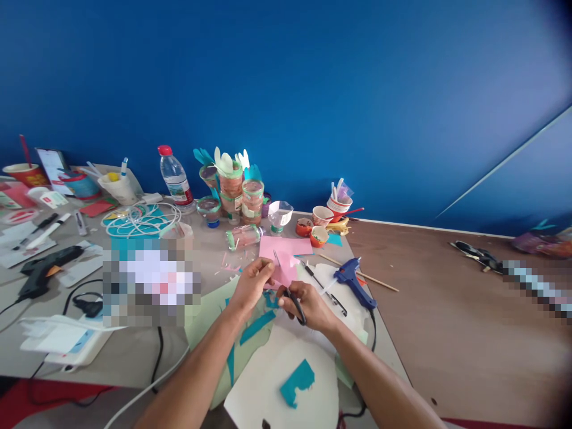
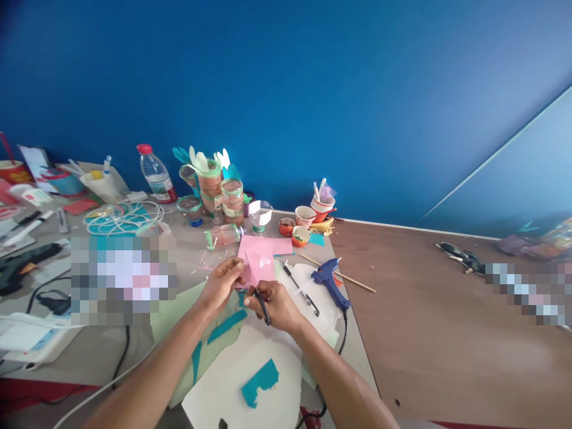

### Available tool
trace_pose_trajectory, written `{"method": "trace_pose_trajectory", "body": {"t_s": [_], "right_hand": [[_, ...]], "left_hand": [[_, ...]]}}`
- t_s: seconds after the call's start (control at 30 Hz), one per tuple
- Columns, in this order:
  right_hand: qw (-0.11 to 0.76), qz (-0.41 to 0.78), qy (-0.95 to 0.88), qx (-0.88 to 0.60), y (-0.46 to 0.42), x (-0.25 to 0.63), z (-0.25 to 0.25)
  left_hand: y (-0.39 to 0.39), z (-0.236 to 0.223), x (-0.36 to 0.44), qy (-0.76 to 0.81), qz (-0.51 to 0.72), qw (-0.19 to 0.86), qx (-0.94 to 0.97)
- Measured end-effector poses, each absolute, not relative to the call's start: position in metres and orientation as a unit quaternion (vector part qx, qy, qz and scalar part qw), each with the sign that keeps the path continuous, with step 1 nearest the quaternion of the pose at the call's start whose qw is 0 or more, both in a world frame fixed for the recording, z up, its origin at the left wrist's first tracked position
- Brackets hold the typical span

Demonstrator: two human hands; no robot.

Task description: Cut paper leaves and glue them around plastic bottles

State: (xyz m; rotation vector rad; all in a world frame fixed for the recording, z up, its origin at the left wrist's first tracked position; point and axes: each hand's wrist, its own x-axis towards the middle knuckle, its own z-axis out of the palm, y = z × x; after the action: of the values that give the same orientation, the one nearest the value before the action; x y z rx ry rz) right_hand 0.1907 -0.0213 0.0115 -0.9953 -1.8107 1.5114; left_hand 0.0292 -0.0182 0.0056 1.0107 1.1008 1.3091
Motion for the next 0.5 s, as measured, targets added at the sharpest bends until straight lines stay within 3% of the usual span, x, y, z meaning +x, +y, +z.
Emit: {"method": "trace_pose_trajectory", "body": {"t_s": [0.5], "right_hand": [[0.311, 0.565, -0.67, -0.368, -0.02, 0.191, 0.003]], "left_hand": [[-0.021, 0.016, 0.037, 0.47, 0.514, 0.554, 0.456]]}}
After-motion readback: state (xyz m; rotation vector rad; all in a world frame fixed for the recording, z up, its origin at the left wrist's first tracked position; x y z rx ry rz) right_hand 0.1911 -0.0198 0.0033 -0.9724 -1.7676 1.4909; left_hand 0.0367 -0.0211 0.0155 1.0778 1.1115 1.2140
